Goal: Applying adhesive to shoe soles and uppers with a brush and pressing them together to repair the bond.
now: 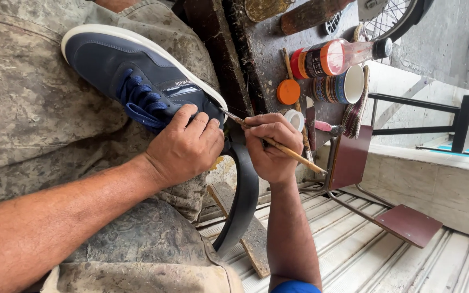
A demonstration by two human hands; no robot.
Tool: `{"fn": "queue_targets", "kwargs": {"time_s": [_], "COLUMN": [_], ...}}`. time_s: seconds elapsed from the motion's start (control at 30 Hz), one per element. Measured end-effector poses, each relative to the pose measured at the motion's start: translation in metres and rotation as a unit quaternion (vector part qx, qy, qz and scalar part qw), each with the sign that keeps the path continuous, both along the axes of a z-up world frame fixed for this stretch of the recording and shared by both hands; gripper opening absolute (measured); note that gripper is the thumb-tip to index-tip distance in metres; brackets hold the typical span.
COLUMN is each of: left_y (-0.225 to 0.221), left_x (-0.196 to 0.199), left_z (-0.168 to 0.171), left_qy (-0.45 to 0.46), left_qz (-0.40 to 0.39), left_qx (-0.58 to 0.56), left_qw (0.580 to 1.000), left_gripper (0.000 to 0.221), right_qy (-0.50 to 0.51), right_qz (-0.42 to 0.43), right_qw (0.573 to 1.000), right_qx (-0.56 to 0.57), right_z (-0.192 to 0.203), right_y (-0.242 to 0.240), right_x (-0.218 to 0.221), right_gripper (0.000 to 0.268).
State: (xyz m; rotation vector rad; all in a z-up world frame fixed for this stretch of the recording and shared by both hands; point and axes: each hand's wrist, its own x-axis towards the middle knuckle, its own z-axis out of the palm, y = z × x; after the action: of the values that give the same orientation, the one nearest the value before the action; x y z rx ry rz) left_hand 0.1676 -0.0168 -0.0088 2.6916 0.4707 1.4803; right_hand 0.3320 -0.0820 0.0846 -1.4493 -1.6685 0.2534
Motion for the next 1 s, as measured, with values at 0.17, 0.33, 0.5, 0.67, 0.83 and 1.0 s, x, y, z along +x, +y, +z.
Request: {"fn": "queue_targets", "kwargs": {"time_s": [0.17, 0.33, 0.5, 0.67, 0.83, 1.0], "left_y": [-0.001, 0.000, -0.001, -0.002, -0.003, -0.001], "left_x": [0.000, -0.001, -0.001, -0.001, -0.001, -0.002], "left_z": [-0.002, 0.001, -0.002, -0.002, -0.004, -0.001], "left_qy": [-0.003, -0.006, 0.002, -0.011, -0.013, -0.008], "left_qz": [0.001, 0.003, 0.000, 0.002, 0.000, 0.002], "left_qx": [-0.001, 0.002, 0.003, 0.000, 0.002, 0.001], "left_qw": [1.000, 1.000, 1.000, 1.000, 1.000, 1.000], "left_gripper": [0.012, 0.013, 0.013, 0.009, 0.009, 0.012], "right_qy": [0.044, 0.047, 0.014, -0.081, -0.084, -0.082], "right_qz": [0.011, 0.020, 0.004, -0.053, -0.058, -0.053], "right_qw": [0.999, 0.999, 1.000, 0.995, 0.993, 0.995], "right_qx": [-0.002, -0.018, -0.003, -0.030, -0.063, -0.030], "right_z": [-0.008, 0.000, 0.003, 0.006, 0.018, 0.030], "right_y": [0.006, 0.007, 0.008, 0.001, 0.002, -0.001], "right_x": [0.001, 0.006, -0.005, -0.016, -0.016, -0.014], "right_gripper": [0.014, 0.017, 0.015, 0.014, 0.014, 0.015]}}
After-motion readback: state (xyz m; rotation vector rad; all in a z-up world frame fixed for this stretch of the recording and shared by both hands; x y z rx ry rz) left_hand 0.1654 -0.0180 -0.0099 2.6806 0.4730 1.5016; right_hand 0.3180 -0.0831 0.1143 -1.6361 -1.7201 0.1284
